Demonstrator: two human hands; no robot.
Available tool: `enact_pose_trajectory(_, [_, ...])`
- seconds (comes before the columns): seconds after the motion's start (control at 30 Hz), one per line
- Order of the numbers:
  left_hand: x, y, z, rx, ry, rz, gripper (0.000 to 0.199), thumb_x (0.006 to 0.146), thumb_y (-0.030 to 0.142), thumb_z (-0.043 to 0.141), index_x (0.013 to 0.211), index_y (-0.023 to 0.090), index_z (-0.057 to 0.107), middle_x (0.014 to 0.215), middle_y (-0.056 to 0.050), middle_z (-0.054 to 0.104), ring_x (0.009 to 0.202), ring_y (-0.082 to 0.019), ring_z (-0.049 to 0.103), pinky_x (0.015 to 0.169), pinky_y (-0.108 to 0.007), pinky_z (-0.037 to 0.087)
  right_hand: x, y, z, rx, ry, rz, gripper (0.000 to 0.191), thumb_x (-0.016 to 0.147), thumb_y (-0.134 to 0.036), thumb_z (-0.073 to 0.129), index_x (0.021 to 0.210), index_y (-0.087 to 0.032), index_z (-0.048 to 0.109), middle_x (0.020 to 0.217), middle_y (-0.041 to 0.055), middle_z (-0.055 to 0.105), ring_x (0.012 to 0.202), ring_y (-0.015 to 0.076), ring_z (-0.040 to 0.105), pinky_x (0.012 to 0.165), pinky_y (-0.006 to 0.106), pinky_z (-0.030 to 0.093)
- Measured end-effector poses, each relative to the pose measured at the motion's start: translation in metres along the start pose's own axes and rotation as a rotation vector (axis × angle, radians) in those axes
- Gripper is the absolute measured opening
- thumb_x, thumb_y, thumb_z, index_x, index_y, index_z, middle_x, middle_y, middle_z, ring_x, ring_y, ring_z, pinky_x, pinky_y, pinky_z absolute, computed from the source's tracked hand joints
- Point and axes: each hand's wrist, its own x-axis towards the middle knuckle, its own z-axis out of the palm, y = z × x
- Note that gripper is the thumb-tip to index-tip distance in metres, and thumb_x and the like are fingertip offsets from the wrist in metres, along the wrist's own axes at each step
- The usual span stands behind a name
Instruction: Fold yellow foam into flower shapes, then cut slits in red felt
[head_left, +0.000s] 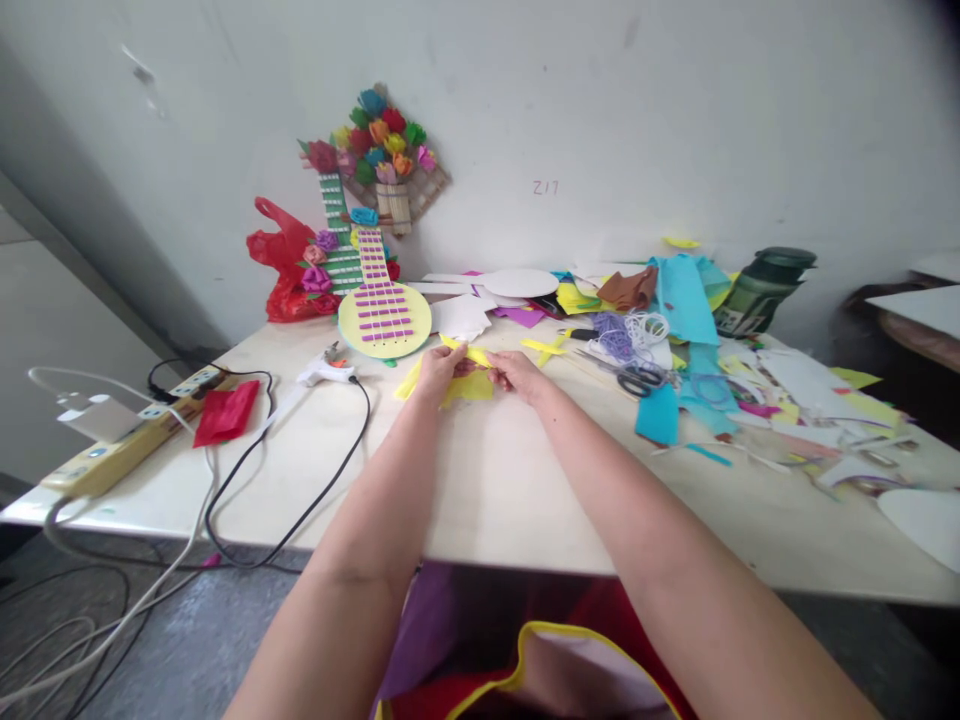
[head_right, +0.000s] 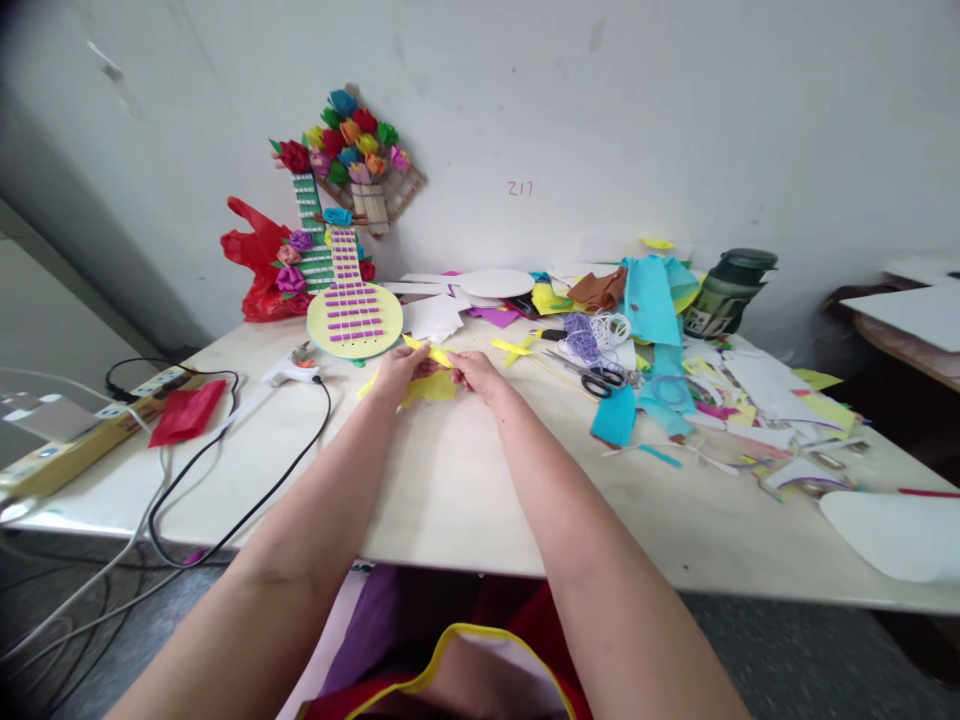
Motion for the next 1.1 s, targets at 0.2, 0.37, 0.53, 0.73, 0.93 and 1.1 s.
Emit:
enact_pose_trajectory(0.2, [-0.003, 0.002, 0.002, -0.011, -0.023, 0.005, 0.031, 0.064, 0.04, 0.07, 0.067, 0.011, 0.059, 0.058, -0.004, 0.062, 0.052, -0.011, 0.058, 0.058, -0.025, 0.048, -0.002, 0.001, 0.002, 0.008, 0.056, -0.021, 0.024, 0.069, -0.038, 0.062, 0.064, -0.015, 0.057, 0.044, -0.0051, 0.047, 0.035, 0.0046, 0.032, 0.035, 0.018, 0.021])
enact_pose_trajectory(0.37, [-0.007, 0.006, 0.007, -0.118, 0.026, -0.022, 0.029, 0.063, 0.037, 0.071, 0.066, 0.011, 0.057, 0.055, -0.003, 0.06, 0.052, -0.011, 0.058, 0.057, -0.023, 0.048, -0.003, 0.003, 0.009, -0.072, 0.156, -0.034, 0.02, 0.067, -0.033, 0.062, 0.06, -0.015, 0.057, 0.04, -0.0055, 0.046, 0.035, 0.0053, 0.033, 0.037, 0.019, 0.023])
enact_pose_trajectory(0.53, [-0.009, 0.007, 0.016, -0.124, 0.172, -0.061, 0.024, 0.065, 0.032, 0.068, 0.062, 0.014, 0.053, 0.049, 0.0, 0.056, 0.047, -0.01, 0.056, 0.054, -0.022, 0.047, -0.002, 0.007, 0.015, -0.275, 0.252, -0.152, 0.026, 0.072, -0.033, 0.057, 0.052, -0.017, 0.052, 0.04, -0.0032, 0.046, 0.045, 0.0101, 0.046, 0.048, 0.021, 0.034])
enact_pose_trajectory(0.73, [-0.008, 0.005, 0.027, -0.193, 0.377, -0.104, 0.021, 0.07, 0.026, 0.061, 0.059, 0.017, 0.046, 0.044, 0.005, 0.049, 0.042, -0.007, 0.05, 0.053, -0.022, 0.046, -0.013, 0.0, 0.03, -0.973, 0.419, -0.289, 0.021, 0.078, -0.029, 0.052, 0.061, -0.019, 0.059, 0.062, 0.0069, 0.061, 0.065, 0.0176, 0.056, 0.057, 0.025, 0.032])
enact_pose_trajectory(0.93, [-0.009, 0.002, 0.028, -0.111, 0.348, 0.062, 0.031, 0.067, 0.035, 0.064, 0.055, 0.017, 0.042, 0.042, 0.007, 0.041, 0.04, -0.006, 0.042, 0.047, -0.02, 0.039, -0.016, 0.0, 0.032, -0.816, 0.362, -0.276, 0.024, 0.08, -0.031, 0.049, 0.063, -0.018, 0.06, 0.063, 0.0041, 0.063, 0.064, 0.0157, 0.056, 0.059, 0.024, 0.035])
enact_pose_trajectory(1.1, [-0.009, -0.001, 0.031, -0.113, 0.195, 0.076, 0.033, 0.062, 0.036, 0.069, 0.053, 0.016, 0.044, 0.046, 0.005, 0.044, 0.042, -0.007, 0.044, 0.047, -0.021, 0.038, -0.011, 0.004, 0.021, -0.245, 0.216, -0.173, 0.034, 0.074, -0.048, 0.052, 0.066, -0.016, 0.06, 0.054, 0.0001, 0.06, 0.049, 0.0113, 0.05, 0.048, 0.022, 0.035])
